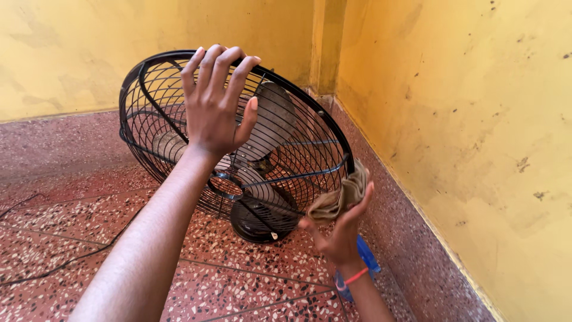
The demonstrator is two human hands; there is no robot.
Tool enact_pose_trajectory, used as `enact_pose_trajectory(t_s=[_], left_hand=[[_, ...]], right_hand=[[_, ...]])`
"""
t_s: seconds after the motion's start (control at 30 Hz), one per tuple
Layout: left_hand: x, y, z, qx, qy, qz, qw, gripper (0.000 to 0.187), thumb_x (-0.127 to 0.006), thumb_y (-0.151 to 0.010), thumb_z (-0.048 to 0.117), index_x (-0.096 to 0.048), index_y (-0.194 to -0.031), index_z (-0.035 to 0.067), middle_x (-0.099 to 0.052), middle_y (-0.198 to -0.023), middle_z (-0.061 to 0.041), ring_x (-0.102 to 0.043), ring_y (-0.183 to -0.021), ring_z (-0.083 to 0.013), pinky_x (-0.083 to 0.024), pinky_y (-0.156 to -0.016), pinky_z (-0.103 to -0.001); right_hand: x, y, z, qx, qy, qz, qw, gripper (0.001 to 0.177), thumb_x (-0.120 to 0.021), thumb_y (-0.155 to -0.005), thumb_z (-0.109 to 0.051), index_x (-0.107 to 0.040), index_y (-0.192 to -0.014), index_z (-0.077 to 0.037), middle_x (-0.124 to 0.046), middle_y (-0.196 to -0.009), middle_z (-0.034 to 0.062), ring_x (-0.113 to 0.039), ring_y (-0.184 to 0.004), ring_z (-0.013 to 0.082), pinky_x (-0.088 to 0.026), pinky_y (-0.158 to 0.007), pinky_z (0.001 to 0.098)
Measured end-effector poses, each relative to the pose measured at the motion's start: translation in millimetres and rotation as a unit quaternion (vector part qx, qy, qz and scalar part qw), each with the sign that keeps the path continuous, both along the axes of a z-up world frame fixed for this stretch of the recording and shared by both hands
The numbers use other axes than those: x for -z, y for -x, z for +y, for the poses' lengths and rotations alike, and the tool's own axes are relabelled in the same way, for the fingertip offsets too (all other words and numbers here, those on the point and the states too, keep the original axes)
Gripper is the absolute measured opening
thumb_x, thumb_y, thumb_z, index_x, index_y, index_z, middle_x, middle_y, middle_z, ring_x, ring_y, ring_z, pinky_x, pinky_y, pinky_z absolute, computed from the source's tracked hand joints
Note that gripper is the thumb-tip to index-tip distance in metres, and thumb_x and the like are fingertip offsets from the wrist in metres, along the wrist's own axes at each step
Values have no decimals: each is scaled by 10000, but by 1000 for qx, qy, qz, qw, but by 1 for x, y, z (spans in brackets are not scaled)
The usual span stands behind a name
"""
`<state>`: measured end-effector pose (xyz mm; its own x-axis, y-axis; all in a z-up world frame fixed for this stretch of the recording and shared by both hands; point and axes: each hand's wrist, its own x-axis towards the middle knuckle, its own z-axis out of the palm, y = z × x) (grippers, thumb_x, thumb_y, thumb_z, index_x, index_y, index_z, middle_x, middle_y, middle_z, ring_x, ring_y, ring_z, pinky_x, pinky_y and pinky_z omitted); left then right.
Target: The person wipes the front wire cage of a black standing fan with a cloth. They rotate the fan head to reach different sections and continue wiping the cage surface throughout the clip.
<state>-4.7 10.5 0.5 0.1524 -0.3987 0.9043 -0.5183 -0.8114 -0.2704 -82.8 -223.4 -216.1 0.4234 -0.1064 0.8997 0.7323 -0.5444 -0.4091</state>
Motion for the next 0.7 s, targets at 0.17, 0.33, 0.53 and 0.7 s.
enact_pose_trajectory(t_s=[0.17, 0.33, 0.53, 0.7], left_hand=[[1, 1, 1, 3, 0, 0, 1000, 508, -530, -996, 340, -562, -1446, 106, -555, -1399, -130, -484, -1412, -332, -259, -1255, -537], [1, -5, 0, -14, 0, -6, 1000, 502, -494, -1002, 346, -569, -1436, 106, -555, -1396, -132, -483, -1415, -329, -258, -1251, -534], [1, 0, -1, -10, 0, 0, 1000, 500, -497, -1004, 346, -570, -1432, 100, -557, -1401, -132, -483, -1415, -328, -254, -1251, -536], [-1, 4, -2, -4, 3, 7, 1000, 502, -494, -1008, 348, -567, -1438, 99, -552, -1404, -137, -477, -1423, -335, -251, -1246, -536]], right_hand=[[21, 4, -3, 39, 35, 51, 997, 970, -694, -962, -216, -22, -1657, -134, 10, -1721, 268, -80, -1602, 473, -267, -1266, 533], [31, 9, 1, 146, 58, 39, 987, 816, -663, -914, -56, -263, -1611, -194, -181, -1694, 160, -184, -1590, 447, -256, -1307, 571], [22, -13, -1, 166, 35, -160, 972, 632, -698, -1009, -119, -363, -1541, -176, -291, -1483, 241, -303, -1503, 406, -347, -1284, 529], [4, -25, 14, 54, 78, -172, 980, 596, -709, -1106, -147, -309, -1546, -180, -375, -1499, 149, -369, -1537, 391, -357, -1324, 473]])
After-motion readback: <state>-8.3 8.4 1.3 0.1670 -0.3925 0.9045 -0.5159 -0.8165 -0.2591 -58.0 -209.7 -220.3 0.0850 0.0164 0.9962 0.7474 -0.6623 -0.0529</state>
